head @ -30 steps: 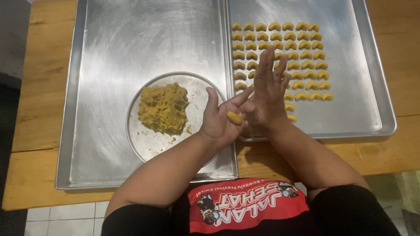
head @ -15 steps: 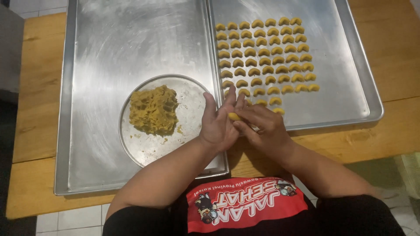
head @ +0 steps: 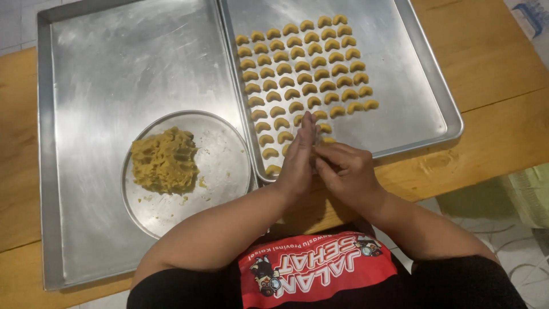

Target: Shaping dough into small crescent-shaped cookies and arranging them on a baking sheet.

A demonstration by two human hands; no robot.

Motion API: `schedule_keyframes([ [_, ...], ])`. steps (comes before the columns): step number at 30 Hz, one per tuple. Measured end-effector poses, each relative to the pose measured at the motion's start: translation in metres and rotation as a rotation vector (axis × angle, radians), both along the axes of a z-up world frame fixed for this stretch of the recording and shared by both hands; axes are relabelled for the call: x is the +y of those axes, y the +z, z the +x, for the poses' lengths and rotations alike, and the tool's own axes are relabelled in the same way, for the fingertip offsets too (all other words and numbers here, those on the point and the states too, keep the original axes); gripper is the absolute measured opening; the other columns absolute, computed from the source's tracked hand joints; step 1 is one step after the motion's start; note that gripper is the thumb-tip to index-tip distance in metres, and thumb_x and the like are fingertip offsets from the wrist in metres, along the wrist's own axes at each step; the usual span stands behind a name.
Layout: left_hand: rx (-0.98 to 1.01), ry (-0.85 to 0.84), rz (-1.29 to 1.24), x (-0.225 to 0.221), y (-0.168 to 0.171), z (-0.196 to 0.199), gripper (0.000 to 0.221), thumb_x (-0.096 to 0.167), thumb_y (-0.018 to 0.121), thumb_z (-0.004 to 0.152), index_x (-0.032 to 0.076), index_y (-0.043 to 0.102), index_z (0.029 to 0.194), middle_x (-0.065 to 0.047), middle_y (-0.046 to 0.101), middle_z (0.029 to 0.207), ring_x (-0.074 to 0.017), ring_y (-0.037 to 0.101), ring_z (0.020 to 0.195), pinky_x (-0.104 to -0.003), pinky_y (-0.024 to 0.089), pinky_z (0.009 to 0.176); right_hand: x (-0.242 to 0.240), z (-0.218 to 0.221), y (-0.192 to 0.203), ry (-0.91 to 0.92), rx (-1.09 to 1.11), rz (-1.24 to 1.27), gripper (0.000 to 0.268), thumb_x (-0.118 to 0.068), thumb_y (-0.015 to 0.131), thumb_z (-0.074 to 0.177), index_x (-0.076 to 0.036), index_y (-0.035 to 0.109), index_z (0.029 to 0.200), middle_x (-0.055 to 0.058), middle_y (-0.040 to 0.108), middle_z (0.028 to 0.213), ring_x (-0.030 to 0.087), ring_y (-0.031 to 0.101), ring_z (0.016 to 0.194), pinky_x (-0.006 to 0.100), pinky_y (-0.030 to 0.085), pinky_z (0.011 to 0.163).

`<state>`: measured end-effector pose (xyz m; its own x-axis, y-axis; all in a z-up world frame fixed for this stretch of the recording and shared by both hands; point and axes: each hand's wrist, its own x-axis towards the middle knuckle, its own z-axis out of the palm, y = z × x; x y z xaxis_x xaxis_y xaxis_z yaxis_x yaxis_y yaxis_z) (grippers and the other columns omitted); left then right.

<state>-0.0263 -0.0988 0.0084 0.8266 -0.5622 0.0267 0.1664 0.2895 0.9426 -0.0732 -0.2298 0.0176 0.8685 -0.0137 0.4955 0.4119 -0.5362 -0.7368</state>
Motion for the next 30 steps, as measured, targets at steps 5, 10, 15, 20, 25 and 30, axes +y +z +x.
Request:
schedule_keyframes([
  [5,0.046,0.05,-0.056,-0.015,0.012,0.001,0.074,0.047,0.014,0.109,-0.002,-0.011,0.158,-0.03,-0.011,0.165,-0.0486,-0.003,0.151,-0.058,0.002,0.123,-0.027,0.005,0.0,-0.019,0.107,0.067,0.017,-0.001,0.078,0.087,-0.004,0.08,0.103,0.015,0.078,0.089,0.03,0.077,0.083,0.035,0.06,0.068],
  [10,0.166,0.121,-0.108,-0.008,-0.004,0.021,0.071,0.046,0.021,0.109,0.006,-0.005,0.161,-0.024,-0.005,0.168,-0.0447,0.002,0.153,-0.05,0.012,0.125,-0.077,0.032,-0.018,-0.102,0.204,0.063,0.019,-0.004,0.083,0.087,-0.003,0.08,0.106,0.018,0.076,0.09,0.028,0.075,0.079,0.035,0.058,0.066],
  [15,0.15,0.174,-0.063,-0.003,-0.017,0.022,0.067,0.037,0.035,0.107,0.009,0.01,0.162,-0.022,0.011,0.168,-0.0413,0.01,0.153,-0.057,0.014,0.122,-0.086,0.053,-0.033,-0.161,0.297,-0.11,0.02,0.0,0.084,0.083,0.0,0.08,0.102,0.02,0.071,0.085,0.037,0.073,0.076,0.041,0.059,0.062],
  [20,0.123,0.176,-0.092,-0.004,-0.029,0.024,0.073,0.036,0.048,0.103,0.007,0.014,0.161,-0.022,0.013,0.167,-0.0418,0.011,0.153,-0.057,0.013,0.122,-0.084,0.06,-0.047,-0.198,0.381,-0.196,0.019,-0.004,0.081,0.087,-0.004,0.08,0.107,0.017,0.073,0.089,0.033,0.074,0.084,0.037,0.061,0.07],
  [25,0.115,0.184,-0.131,-0.005,-0.042,0.025,0.074,0.032,0.052,0.102,0.005,0.016,0.161,-0.023,0.015,0.167,-0.0416,0.013,0.153,-0.057,0.013,0.122,-0.083,0.064,-0.05,-0.194,0.395,-0.23,0.019,-0.004,0.08,0.088,-0.003,0.08,0.107,0.018,0.073,0.092,0.035,0.074,0.089,0.039,0.061,0.075],
  [30,0.065,0.188,-0.157,-0.003,-0.042,0.026,0.077,0.027,0.057,0.1,0.003,0.016,0.16,-0.025,0.015,0.166,-0.0418,0.013,0.153,-0.057,0.014,0.123,-0.091,0.059,-0.033,-0.193,0.468,-0.199,0.025,0.0,0.079,0.087,0.002,0.077,0.113,0.023,0.074,0.093,0.038,0.074,0.088,0.04,0.061,0.073],
])
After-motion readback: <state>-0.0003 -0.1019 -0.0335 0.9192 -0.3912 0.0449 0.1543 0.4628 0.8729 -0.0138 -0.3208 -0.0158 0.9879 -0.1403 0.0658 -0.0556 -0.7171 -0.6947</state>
